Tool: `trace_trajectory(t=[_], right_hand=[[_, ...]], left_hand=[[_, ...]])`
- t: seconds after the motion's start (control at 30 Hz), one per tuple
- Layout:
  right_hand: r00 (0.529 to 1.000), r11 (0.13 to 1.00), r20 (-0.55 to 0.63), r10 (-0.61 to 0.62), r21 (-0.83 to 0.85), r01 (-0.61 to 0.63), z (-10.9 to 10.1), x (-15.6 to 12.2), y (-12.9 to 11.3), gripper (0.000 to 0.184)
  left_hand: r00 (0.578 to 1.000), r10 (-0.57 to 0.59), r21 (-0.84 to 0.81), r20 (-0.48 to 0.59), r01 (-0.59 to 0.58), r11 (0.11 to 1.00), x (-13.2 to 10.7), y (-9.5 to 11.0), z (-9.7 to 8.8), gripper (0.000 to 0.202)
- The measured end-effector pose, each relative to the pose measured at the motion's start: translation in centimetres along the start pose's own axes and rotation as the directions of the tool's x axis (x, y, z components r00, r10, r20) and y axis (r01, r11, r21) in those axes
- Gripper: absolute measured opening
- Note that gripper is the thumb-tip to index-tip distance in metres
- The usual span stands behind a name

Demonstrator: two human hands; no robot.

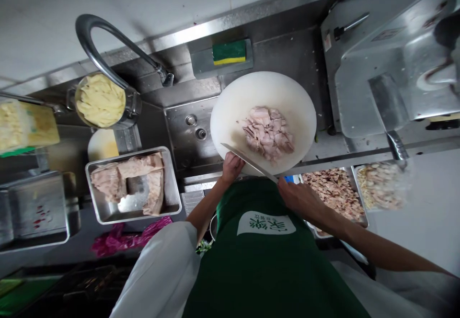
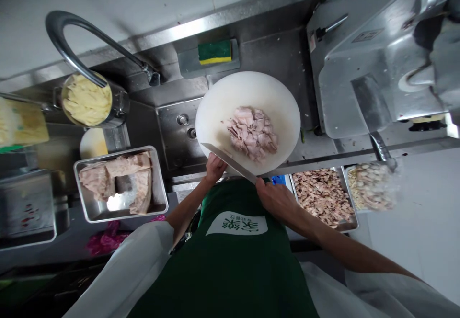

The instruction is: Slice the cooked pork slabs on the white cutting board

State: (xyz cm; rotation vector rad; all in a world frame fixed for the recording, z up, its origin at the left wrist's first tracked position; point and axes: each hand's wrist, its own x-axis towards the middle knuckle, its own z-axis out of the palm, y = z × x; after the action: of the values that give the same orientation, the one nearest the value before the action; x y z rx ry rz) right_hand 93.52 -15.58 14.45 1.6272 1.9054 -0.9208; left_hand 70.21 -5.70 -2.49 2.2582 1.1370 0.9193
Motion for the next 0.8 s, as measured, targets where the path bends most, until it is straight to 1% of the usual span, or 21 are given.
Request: trace_trajectory(t=[0.07,0.17,0.27,0.37,0.43,0.57,0.63,0.7,0.8], right_hand=[[0.999,1.000,0.041,0.008,0.008,-0.008,-0.6,-0.2,-0.3,0.025],[0.999,1.000,0.042,0.001,0.015,-0.002,-1.1,0.7,-0.5,0.024],[0.999,0.999,0.036,-0.020,0.029,0.019,-0.7,1.2,-0.2,0.025],[0.998,0.999,0.054,-0.008,0.038,0.006,-0.3,1.9,0.0,0.028],[0.999,0.999,0.040,-0.030,0.034,0.028,-0.7,3.6,-0.8,0.031],[0.987,0.988,-0.062,-0.151,0.019,0.152,-2.6,9.1,-3.0,0.035],[0.983,0.988,-0.098,-0.154,0.007,0.156,-3.2,10.5,-3.2,0.035],[0.987,0.992,-0.103,-0.124,-0.002,0.125,-3.3,9.7,-2.6,0.035],[0.996,0.997,-0.042,-0.081,0.015,0.081,-2.7,5.5,-0.9,0.034]], left_hand=[[1.000,-0.027,-0.013,0.014,0.027,1.000,-0.1,-0.1,0.1,0.022],[0.998,-0.054,-0.047,0.016,0.055,0.997,-0.4,-0.3,0.3,0.024],[0.997,-0.071,-0.044,0.003,0.071,0.997,-0.6,-0.3,0.5,0.024],[0.998,-0.065,-0.048,0.008,0.066,0.997,-0.7,-0.4,0.7,0.024],[0.998,-0.058,-0.044,-0.004,0.058,0.997,-0.8,-0.4,0.8,0.024],[0.998,-0.051,-0.040,-0.047,0.049,0.998,-0.8,-0.2,0.9,0.021],[0.997,-0.073,-0.043,-0.038,0.071,0.997,-0.7,-0.2,0.9,0.021],[0.996,-0.088,-0.035,-0.024,0.087,0.996,-0.7,-0.1,0.9,0.023],[0.997,-0.078,-0.036,-0.020,0.078,0.996,-0.7,-0.3,1.0,0.024]])
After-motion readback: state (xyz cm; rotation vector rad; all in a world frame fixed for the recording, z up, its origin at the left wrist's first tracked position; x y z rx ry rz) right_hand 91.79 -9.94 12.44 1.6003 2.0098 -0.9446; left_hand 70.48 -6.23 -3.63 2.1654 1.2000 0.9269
